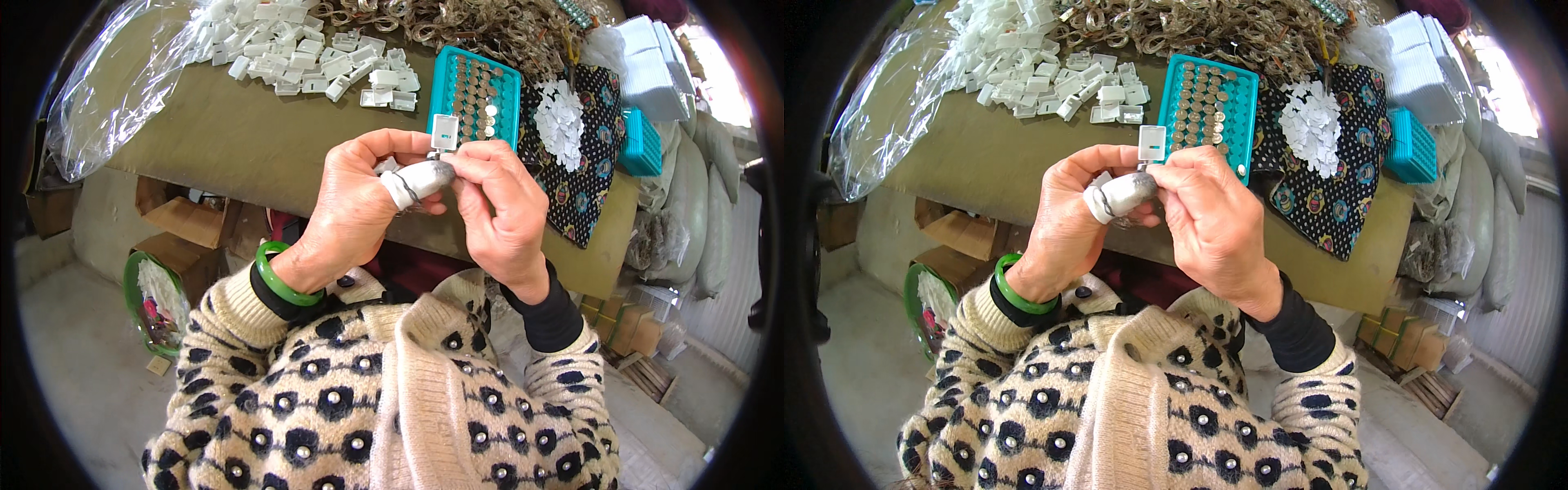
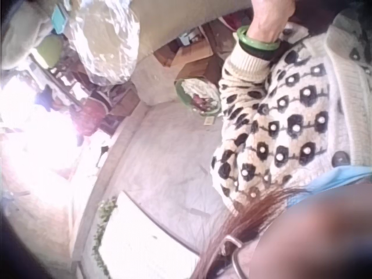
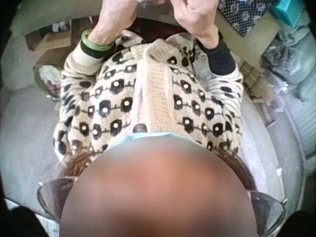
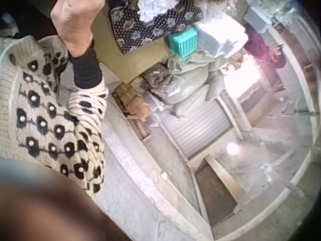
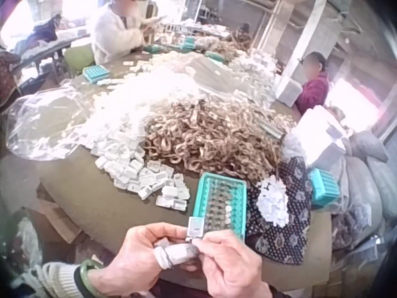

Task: The person assembles small white plastic electrical components by inserting metal pins and securing them with metal rings. They repeatedly pick components from a pile, insert pins, and place metal rings from a teal tray onto the components.

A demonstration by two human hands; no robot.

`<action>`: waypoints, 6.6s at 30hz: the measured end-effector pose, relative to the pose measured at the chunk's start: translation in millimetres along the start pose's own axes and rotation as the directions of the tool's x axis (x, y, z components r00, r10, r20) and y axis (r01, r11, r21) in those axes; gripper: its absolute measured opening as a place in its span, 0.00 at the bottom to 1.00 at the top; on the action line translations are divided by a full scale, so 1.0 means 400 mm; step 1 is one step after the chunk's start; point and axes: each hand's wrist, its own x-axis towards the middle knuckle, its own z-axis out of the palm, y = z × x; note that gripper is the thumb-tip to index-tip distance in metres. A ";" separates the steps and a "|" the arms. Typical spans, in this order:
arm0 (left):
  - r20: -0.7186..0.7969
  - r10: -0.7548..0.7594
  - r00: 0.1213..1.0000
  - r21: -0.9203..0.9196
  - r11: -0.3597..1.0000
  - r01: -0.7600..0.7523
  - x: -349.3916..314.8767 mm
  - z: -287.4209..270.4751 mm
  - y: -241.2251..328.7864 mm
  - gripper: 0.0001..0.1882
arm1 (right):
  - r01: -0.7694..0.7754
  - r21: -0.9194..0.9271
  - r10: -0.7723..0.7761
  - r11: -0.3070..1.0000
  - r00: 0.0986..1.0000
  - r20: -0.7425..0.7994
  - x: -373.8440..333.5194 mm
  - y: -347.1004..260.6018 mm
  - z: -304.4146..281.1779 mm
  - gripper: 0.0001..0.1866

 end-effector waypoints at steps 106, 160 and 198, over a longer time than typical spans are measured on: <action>0.182 0.073 0.981 -0.257 0.966 -0.025 -0.030 -0.033 -0.008 0.12 | -0.079 0.419 0.092 0.905 0.996 -0.012 0.006 -0.034 0.041 0.22; 0.264 -0.329 0.907 -0.139 0.917 0.373 -0.041 0.015 -0.061 0.09 | -0.224 -0.592 0.157 0.774 0.974 -0.164 -0.172 0.239 -0.243 0.15; 0.310 -0.133 0.941 -0.163 0.968 0.191 -0.037 -0.021 -0.024 0.24 | -0.172 -0.681 0.255 0.712 0.967 0.022 -0.077 0.234 -0.220 0.01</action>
